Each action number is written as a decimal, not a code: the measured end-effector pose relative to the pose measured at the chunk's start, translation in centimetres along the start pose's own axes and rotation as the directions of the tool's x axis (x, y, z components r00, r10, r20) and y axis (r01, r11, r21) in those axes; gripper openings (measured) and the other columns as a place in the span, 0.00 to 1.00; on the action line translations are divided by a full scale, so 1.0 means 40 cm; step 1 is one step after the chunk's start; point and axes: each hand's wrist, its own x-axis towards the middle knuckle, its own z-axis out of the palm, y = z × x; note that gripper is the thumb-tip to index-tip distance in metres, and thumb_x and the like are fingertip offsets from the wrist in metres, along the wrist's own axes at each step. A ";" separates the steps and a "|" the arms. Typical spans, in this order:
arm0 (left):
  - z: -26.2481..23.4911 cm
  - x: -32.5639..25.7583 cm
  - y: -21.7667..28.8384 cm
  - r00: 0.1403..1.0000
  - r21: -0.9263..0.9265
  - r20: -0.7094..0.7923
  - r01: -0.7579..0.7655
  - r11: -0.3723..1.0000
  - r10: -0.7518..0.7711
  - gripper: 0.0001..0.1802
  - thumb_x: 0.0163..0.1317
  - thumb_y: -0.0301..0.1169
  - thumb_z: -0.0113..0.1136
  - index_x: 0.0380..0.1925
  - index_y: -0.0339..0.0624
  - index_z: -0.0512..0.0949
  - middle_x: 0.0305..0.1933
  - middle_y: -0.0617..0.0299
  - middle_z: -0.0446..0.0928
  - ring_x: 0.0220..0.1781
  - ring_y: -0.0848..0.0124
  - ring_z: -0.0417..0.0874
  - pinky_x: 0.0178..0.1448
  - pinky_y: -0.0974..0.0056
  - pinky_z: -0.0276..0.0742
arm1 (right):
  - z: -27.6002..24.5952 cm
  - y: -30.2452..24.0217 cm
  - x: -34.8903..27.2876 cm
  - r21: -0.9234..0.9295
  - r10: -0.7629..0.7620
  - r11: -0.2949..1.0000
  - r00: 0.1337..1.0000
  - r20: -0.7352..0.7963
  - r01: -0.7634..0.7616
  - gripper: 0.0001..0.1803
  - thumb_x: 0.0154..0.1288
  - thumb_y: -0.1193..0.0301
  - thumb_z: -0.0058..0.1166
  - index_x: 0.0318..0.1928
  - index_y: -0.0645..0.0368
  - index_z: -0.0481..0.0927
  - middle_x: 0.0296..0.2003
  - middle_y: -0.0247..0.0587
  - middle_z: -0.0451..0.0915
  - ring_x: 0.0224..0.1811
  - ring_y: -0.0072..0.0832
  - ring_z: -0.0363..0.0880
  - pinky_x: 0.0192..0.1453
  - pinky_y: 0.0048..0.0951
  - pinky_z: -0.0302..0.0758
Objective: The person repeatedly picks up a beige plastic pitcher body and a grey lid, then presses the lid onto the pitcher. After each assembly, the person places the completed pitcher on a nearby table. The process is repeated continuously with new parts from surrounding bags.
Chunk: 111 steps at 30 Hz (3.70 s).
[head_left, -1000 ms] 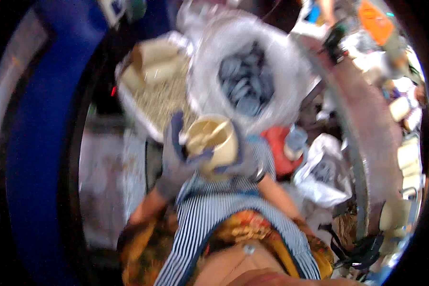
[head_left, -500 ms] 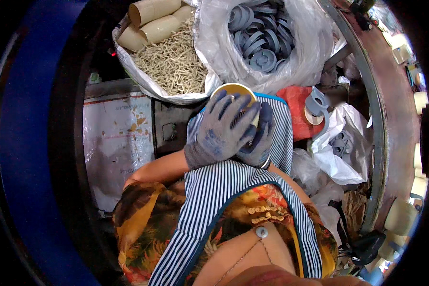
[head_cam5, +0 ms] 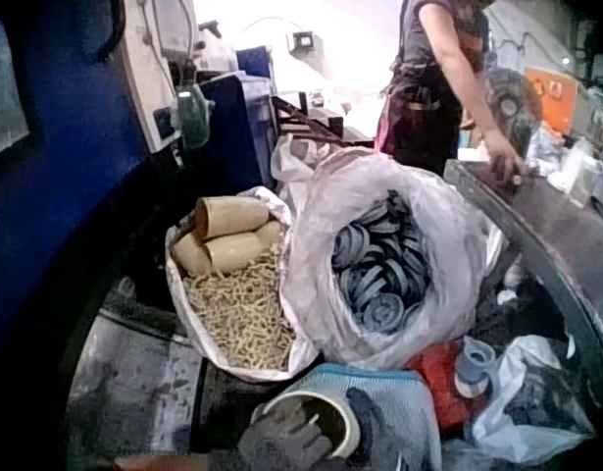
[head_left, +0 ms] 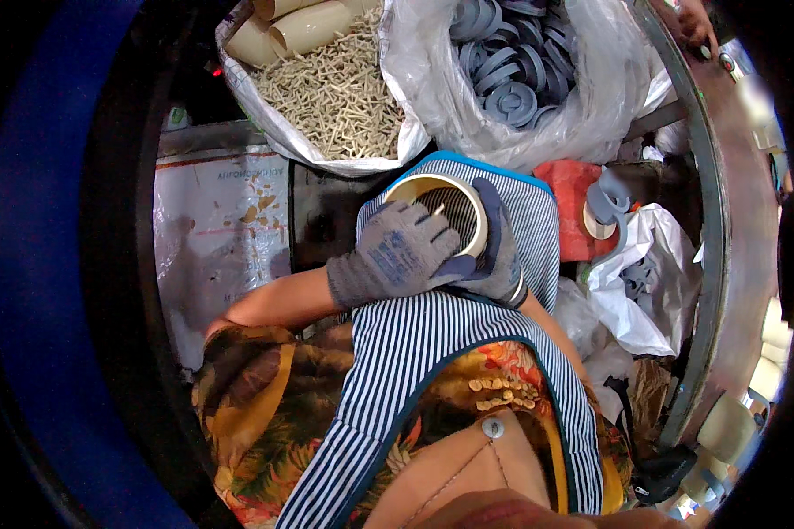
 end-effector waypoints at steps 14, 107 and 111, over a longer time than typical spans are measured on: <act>-0.039 0.118 -0.157 0.836 -0.841 -0.053 0.257 0.476 -0.546 0.36 0.74 0.54 0.45 0.71 0.40 0.62 0.74 0.52 0.64 0.73 0.61 0.65 0.74 0.54 0.62 | -0.088 -0.084 0.084 -0.113 0.201 0.952 0.861 -0.467 -0.284 0.51 0.47 0.60 0.72 0.68 0.70 0.62 0.62 0.57 0.70 0.61 0.46 0.73 0.65 0.42 0.69; 0.460 0.701 0.013 0.937 -0.584 -0.300 -0.327 0.743 0.177 0.59 0.39 0.53 0.80 0.68 0.39 0.61 0.66 0.45 0.68 0.69 0.49 0.69 0.71 0.47 0.65 | -0.715 -0.223 -0.028 -0.158 -0.018 0.962 0.524 -0.852 -0.224 0.28 0.70 0.66 0.56 0.66 0.65 0.68 0.61 0.51 0.74 0.58 0.38 0.77 0.63 0.39 0.75; 0.476 0.714 0.026 0.950 -0.609 -0.224 -0.311 0.730 0.217 0.61 0.39 0.56 0.78 0.69 0.38 0.60 0.68 0.43 0.65 0.70 0.46 0.66 0.74 0.47 0.60 | -0.687 -0.094 0.033 -0.516 -0.236 0.792 0.617 -0.751 -0.325 0.22 0.73 0.64 0.48 0.60 0.66 0.73 0.55 0.52 0.76 0.55 0.37 0.79 0.58 0.38 0.78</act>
